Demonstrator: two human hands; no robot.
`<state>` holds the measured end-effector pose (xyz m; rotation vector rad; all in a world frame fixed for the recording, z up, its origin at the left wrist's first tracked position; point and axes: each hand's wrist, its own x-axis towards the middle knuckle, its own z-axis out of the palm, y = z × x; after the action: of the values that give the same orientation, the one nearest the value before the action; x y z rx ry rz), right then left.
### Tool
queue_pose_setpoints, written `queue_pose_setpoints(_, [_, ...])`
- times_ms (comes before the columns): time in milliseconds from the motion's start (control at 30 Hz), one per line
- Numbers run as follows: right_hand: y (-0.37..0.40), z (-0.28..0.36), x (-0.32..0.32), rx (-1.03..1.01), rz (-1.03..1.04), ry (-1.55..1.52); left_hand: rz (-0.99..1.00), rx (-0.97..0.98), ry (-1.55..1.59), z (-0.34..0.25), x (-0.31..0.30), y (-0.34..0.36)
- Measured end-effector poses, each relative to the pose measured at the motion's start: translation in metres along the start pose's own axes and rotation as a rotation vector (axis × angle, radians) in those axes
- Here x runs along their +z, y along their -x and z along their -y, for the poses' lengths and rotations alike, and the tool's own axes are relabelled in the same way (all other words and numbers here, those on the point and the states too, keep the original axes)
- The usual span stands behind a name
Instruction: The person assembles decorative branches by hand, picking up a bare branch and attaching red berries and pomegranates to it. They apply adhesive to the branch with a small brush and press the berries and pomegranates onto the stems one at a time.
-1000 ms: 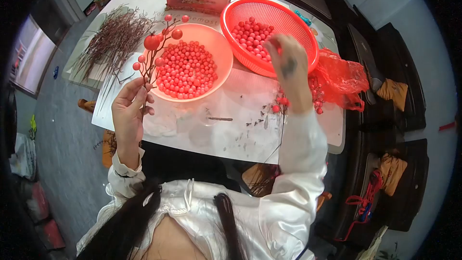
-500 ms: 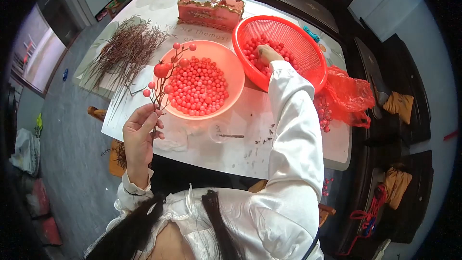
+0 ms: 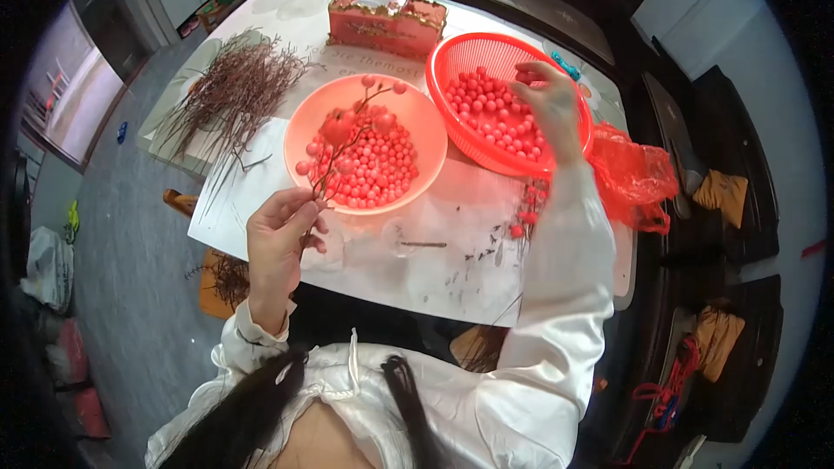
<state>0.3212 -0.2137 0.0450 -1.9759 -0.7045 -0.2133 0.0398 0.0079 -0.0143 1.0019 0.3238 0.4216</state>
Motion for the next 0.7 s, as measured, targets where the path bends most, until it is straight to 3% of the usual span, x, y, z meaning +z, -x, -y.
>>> queue_pose_setpoints(100, [0.085,0.083,-0.014,0.089,0.109,-0.258,0.032,-0.014,0.004,0.004,0.010,0.000])
queue_pose_setpoints(200, [0.169,0.115,0.010,0.178,0.310,-0.635,0.092,-0.048,-0.026,0.011,0.017,0.001])
queue_pose_setpoints(267, [0.198,0.129,0.036,0.316,0.372,-0.705,0.139,-0.049,-0.035,0.016,0.020,0.004])
queue_pose_setpoints(433, [0.205,0.116,0.089,0.215,-0.041,-0.767,0.173,0.005,-0.123,0.020,0.022,0.014])
queue_pose_setpoints(700, [0.203,0.107,0.107,0.281,-0.092,-1.009,0.161,0.128,-0.333,0.018,0.028,0.025])
